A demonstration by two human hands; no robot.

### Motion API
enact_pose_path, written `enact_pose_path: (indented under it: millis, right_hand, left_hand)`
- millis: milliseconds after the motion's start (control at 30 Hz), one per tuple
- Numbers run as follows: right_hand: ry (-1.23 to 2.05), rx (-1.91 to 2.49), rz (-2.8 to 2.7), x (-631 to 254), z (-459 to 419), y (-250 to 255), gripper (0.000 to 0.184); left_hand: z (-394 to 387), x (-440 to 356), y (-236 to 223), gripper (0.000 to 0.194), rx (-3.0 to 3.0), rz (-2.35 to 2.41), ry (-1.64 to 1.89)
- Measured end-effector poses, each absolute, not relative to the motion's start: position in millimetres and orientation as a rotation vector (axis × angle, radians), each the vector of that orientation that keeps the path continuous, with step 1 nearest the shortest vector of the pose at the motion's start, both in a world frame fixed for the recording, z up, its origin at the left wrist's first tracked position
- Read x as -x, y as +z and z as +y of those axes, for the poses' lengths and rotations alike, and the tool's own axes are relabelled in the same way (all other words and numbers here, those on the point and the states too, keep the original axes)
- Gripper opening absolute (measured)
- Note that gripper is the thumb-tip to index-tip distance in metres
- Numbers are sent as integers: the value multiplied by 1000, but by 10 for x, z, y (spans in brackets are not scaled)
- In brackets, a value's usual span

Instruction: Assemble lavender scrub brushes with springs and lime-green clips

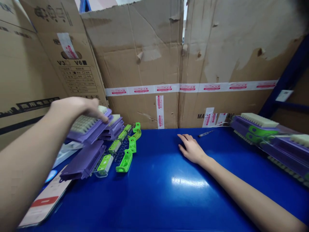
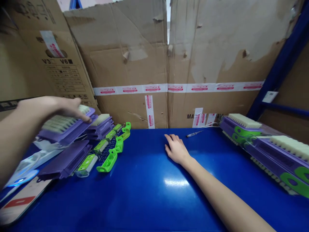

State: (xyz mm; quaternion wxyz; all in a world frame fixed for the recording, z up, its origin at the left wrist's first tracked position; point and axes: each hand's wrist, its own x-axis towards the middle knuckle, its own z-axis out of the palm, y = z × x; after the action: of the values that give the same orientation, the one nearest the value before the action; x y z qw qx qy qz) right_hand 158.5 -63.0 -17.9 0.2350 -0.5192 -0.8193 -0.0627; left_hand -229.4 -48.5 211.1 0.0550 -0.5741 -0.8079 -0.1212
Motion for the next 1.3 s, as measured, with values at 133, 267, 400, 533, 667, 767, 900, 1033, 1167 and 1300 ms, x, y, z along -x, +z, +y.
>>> enact_pose_path:
  millis: [133, 267, 400, 533, 667, 767, 900, 1033, 1167, 1300]
  right_hand:
    - [-136, 1442, -2234, -1590, -633, -171, 48]
    - [-127, 1468, -2148, -1604, -612, -157, 47]
    - [-104, 1523, -2012, -1633, -577, -146, 47]
    - [-104, 1554, -1937, -1648, -578, -135, 47]
    - [-133, 1582, -1931, -1639, -605, -116, 47]
    - [-140, 1592, -1933, -1636, -615, -112, 47]
    - [-147, 1578, -1946, -1637, -613, -132, 47]
    - [-174, 1542, -1993, -1615, -625, -141, 46]
    - [-224, 1501, -2070, -1582, -649, -134, 45]
    - [-266, 1482, -2072, -1576, -656, -145, 45]
  left_hand:
    - [-584, 1348, 1999, 91, 2084, -2127, 70]
    - [-538, 570, 1458, 88, 2376, -1854, 144]
    - [-362, 167, 994, 90, 2708, -1687, 270]
    - [-259, -8, 739, 87, 2799, -1466, 215]
    - [-357, -11, 604, 74, 2559, -1313, -24]
    - [-563, 130, 561, 66, 2417, -1337, -104]
    - [-994, 508, 553, 41, 2290, -1424, 22]
    - [-1528, 997, 467, 34, 2164, -1540, 42]
    - [-1910, 1367, 248, 36, 2130, -1651, 11]
    - [-2054, 1422, 70, 45, 2383, -1654, -68]
